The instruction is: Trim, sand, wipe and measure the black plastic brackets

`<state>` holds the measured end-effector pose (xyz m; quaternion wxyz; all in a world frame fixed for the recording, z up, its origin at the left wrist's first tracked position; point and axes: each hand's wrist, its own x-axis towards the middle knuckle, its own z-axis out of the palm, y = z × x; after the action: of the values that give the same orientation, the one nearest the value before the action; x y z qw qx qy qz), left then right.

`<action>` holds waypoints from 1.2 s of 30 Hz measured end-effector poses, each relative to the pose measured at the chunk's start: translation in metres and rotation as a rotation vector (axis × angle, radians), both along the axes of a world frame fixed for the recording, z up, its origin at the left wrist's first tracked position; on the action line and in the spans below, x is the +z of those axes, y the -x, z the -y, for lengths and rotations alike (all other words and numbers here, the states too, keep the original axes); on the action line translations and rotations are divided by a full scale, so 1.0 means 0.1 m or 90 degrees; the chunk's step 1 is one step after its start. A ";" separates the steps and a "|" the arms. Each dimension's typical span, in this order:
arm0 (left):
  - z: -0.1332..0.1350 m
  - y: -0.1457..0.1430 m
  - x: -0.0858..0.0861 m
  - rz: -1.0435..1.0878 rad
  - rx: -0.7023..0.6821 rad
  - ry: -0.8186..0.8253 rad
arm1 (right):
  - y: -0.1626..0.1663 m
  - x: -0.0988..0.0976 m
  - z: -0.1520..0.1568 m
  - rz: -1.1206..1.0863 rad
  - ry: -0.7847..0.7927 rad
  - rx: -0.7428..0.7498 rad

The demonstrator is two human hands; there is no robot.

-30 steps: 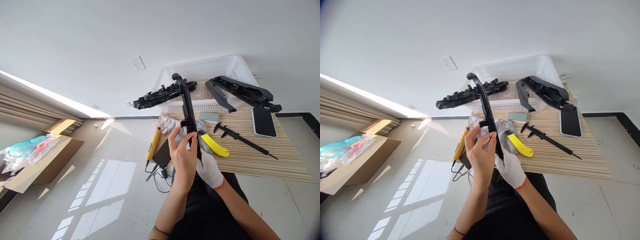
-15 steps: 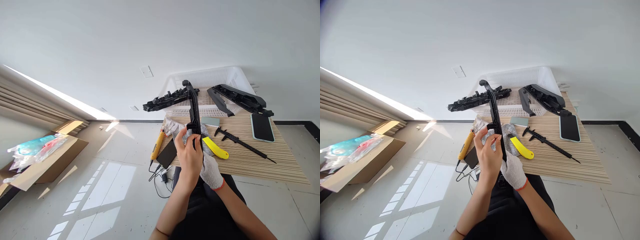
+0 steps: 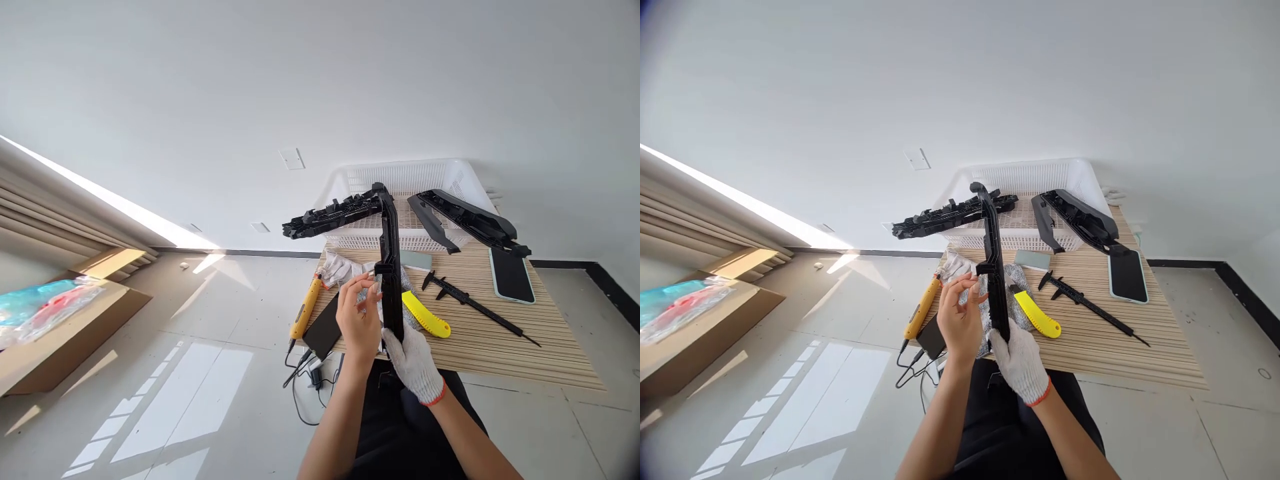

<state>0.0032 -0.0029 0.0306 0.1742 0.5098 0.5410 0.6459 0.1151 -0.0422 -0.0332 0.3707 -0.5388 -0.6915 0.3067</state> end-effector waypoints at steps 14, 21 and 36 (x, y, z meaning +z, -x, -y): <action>-0.04 0.60 0.74 0.230 -0.333 0.113 | 0.02 -0.01 -0.01 0.105 -0.119 0.134; -0.11 0.68 1.05 0.218 -0.235 0.030 | 0.02 -0.06 -0.01 0.134 -0.106 0.154; -0.04 0.41 0.67 0.261 -0.305 0.102 | -0.01 -0.13 0.01 0.125 -0.105 0.136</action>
<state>-0.0380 0.0009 0.0972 0.4662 0.4667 0.4087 0.6308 0.1158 -0.0429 -0.0462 0.3093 -0.4576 -0.8006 0.2324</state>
